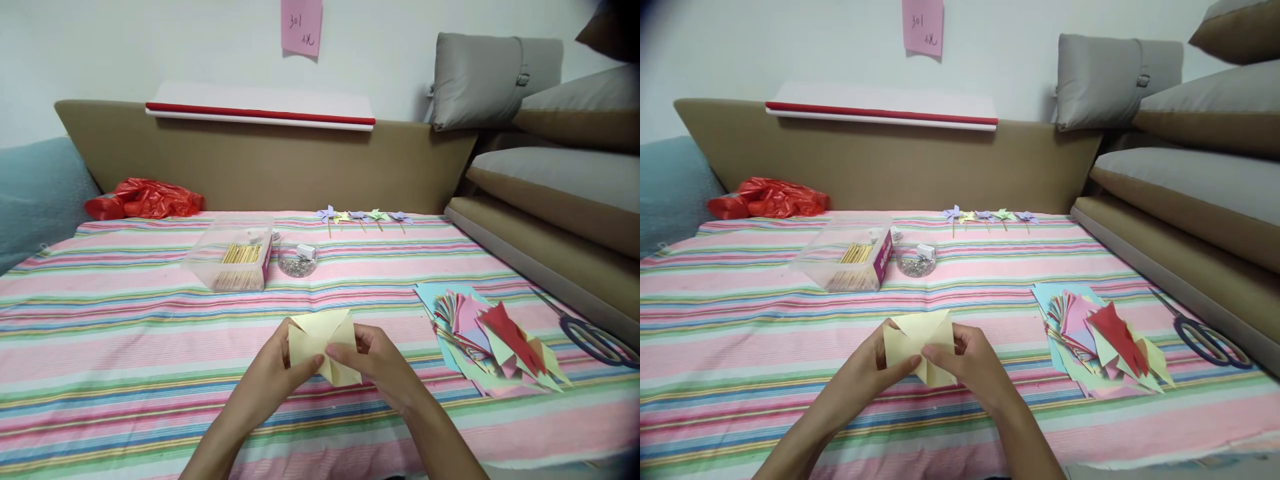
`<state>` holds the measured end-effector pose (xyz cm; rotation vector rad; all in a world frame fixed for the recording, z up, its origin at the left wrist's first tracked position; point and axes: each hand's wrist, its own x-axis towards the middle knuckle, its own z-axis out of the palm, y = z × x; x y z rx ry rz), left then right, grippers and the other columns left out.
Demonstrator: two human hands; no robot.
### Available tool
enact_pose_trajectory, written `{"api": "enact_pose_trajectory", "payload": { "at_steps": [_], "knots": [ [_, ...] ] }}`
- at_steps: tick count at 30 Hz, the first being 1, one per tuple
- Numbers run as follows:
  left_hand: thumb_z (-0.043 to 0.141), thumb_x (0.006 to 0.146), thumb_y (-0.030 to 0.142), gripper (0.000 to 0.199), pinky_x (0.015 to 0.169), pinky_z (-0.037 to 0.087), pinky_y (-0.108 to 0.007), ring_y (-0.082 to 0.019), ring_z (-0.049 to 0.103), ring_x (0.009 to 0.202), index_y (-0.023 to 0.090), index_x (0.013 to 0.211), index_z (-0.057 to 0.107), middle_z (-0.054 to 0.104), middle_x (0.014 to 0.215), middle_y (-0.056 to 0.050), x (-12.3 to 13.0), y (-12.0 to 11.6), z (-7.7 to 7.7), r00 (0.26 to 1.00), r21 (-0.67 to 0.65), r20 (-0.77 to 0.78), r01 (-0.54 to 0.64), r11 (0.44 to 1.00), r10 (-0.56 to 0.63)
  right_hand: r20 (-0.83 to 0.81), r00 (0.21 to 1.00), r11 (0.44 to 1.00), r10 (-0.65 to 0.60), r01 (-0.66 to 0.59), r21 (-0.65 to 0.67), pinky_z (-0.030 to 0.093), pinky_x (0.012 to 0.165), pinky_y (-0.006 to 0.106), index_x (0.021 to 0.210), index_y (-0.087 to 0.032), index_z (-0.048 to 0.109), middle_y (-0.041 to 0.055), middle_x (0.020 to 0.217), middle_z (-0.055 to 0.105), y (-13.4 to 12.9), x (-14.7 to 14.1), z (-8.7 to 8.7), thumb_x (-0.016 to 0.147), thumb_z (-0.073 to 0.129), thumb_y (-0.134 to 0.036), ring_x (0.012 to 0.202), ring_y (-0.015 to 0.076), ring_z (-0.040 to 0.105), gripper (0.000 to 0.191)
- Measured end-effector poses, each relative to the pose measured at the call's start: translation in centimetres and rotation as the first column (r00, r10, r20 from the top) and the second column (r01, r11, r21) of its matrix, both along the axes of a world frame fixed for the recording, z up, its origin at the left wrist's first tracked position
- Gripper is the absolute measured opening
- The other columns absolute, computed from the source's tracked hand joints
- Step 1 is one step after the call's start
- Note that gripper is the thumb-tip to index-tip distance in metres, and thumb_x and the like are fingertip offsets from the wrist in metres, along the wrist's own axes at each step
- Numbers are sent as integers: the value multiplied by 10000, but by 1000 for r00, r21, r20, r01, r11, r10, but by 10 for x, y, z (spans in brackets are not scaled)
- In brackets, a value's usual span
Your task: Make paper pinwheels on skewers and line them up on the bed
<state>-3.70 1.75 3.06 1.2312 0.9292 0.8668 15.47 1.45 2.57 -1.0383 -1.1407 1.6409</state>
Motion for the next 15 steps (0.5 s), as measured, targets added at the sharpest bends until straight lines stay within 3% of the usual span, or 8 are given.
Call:
{"api": "enact_pose_trajectory", "payload": {
  "at_steps": [6,9,12,15],
  "knots": [
    [691,868,342,284,733,525,-307,-233,667,867,214,1091,572,712,935,-50,-2,2,0,1000,42,-16,5,999,-5,-15,999,999,-37,36,-15,490,672,316,984,-143,743,76,906,740,0,-6,-4,788,761,-447,746,196,641,362],
    [690,875,362,374,699,527,-288,-222,695,810,222,1182,530,743,868,-39,-1,2,5,998,11,-13,-56,998,56,-94,983,987,-160,156,-47,495,688,314,1015,-156,741,77,936,745,-1,-18,-6,778,774,-448,779,201,644,377],
    [718,856,369,371,757,523,-270,-208,697,873,223,1155,554,760,947,-48,3,2,8,987,-43,30,-159,986,161,-194,931,951,-309,297,-89,499,697,306,1026,-169,739,64,925,746,-2,-31,-9,772,782,-451,808,205,647,382],
    [740,833,382,345,818,513,-266,-210,677,943,210,1108,624,749,1009,-57,12,0,5,977,-91,90,-184,979,192,-283,889,933,-359,343,-106,511,755,326,1073,-176,733,67,958,751,-4,-41,-11,781,777,-440,879,228,662,395]
  ]
}}
